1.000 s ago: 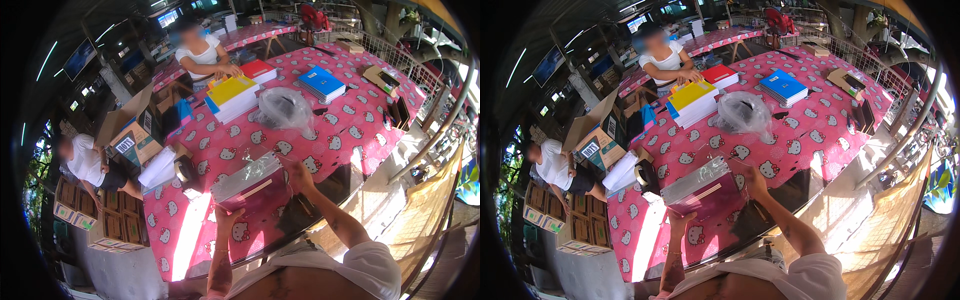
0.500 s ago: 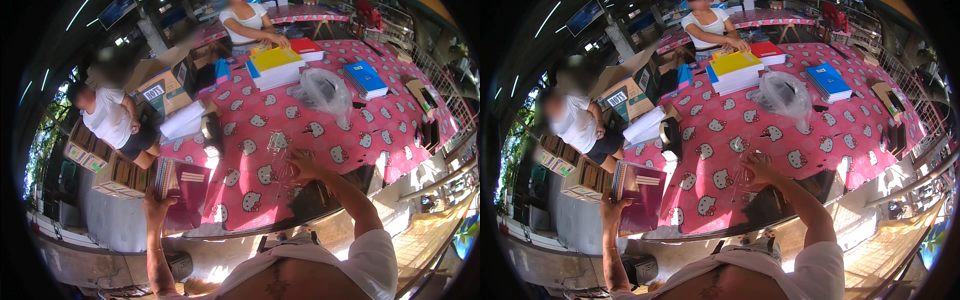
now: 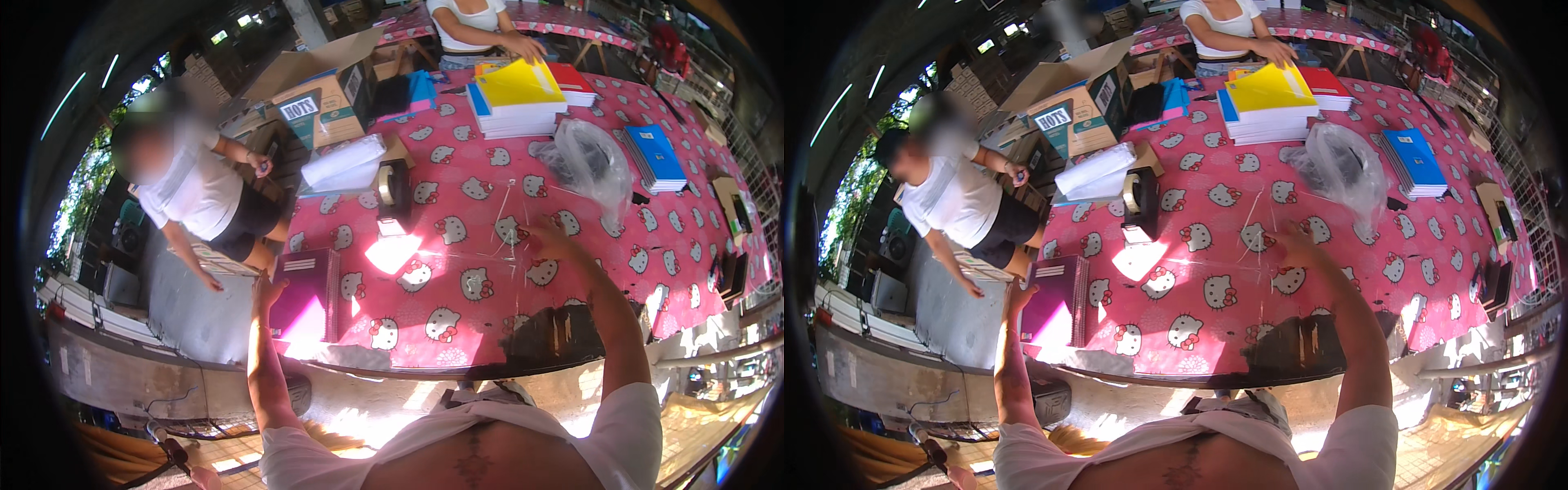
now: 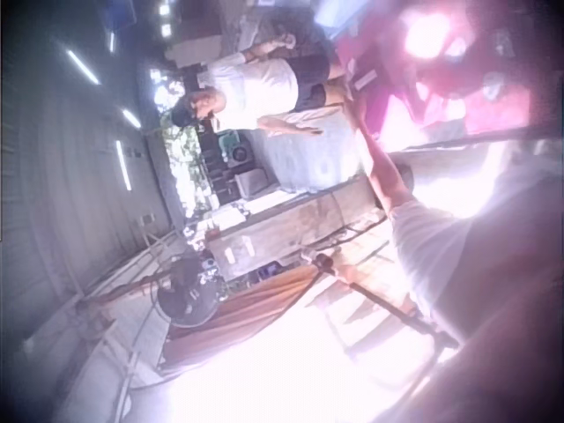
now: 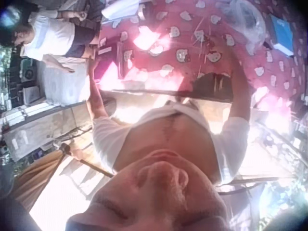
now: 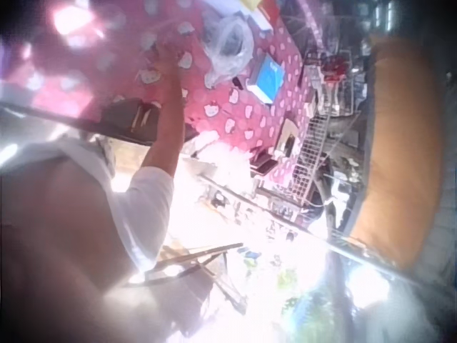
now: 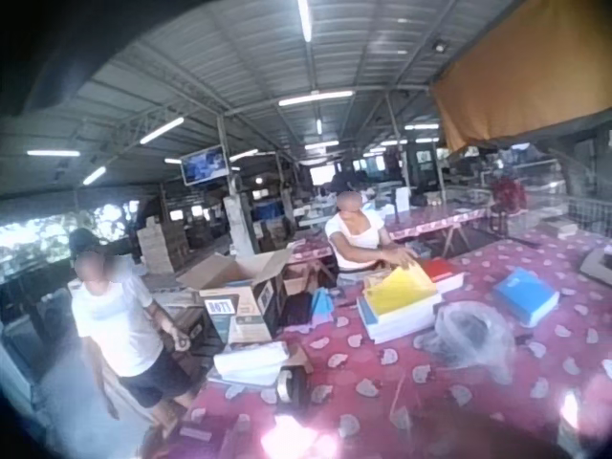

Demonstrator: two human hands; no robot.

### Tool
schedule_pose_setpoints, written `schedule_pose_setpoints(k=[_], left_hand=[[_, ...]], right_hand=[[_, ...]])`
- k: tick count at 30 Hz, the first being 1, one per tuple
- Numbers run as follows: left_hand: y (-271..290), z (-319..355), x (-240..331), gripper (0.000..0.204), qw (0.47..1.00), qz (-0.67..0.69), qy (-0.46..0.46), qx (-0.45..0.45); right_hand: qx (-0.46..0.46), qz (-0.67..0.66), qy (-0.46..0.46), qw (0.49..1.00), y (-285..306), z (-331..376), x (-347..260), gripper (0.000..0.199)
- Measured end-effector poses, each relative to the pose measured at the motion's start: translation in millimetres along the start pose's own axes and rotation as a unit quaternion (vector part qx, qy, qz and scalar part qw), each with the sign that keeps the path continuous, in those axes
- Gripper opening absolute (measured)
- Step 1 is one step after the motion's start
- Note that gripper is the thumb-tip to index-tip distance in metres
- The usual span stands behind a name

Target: The person places notebooks into plastic bags, seals them with tape, hands them to another person, and then packs loose notebooks and other wrapped items into a cardboard box.

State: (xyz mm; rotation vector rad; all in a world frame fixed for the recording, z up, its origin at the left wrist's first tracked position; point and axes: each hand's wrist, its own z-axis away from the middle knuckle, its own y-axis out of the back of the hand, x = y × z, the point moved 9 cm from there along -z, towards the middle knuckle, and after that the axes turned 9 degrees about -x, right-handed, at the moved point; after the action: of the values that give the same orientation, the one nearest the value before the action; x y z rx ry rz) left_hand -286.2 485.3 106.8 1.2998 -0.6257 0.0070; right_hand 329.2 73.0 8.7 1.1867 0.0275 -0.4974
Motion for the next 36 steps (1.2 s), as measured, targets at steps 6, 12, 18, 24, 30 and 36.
schedule_pose_setpoints(k=[6,12,18,24,30,36], left_hand=[[-207.1,89.0,319.1,0.052,0.941,0.067,-0.327,-0.051],[-323.0,75.9,434.5,0.066,0.947,-0.118,-0.289,-0.074],[-310.9,15.9,433.2,0.035,0.947,-0.099,-0.283,-0.112],[-350.7,54.6,491.4,0.044,0.936,-0.143,-0.302,-0.113],[-302.6,26.9,566.6,0.028,0.977,-0.032,-0.196,0.079],[-382.1,103.2,916.7,0.036,0.85,0.276,-0.436,-0.107]], right_hand=[[0.079,-0.007,-0.076,0.994,-15.5,49.1,3.1,0.09],[0.166,0.085,-0.048,0.981,-31.9,81.5,43.4,0.072],[0.567,-0.37,-0.155,0.72,149.8,217.6,301.4,0.015],[0.516,-0.311,-0.421,0.679,146.4,270.5,641.1,0.073],[0.273,-0.427,-0.345,0.79,171.4,207.7,714.8,0.092],[0.167,-0.518,-0.269,0.795,160.9,190.1,744.3,0.089]])
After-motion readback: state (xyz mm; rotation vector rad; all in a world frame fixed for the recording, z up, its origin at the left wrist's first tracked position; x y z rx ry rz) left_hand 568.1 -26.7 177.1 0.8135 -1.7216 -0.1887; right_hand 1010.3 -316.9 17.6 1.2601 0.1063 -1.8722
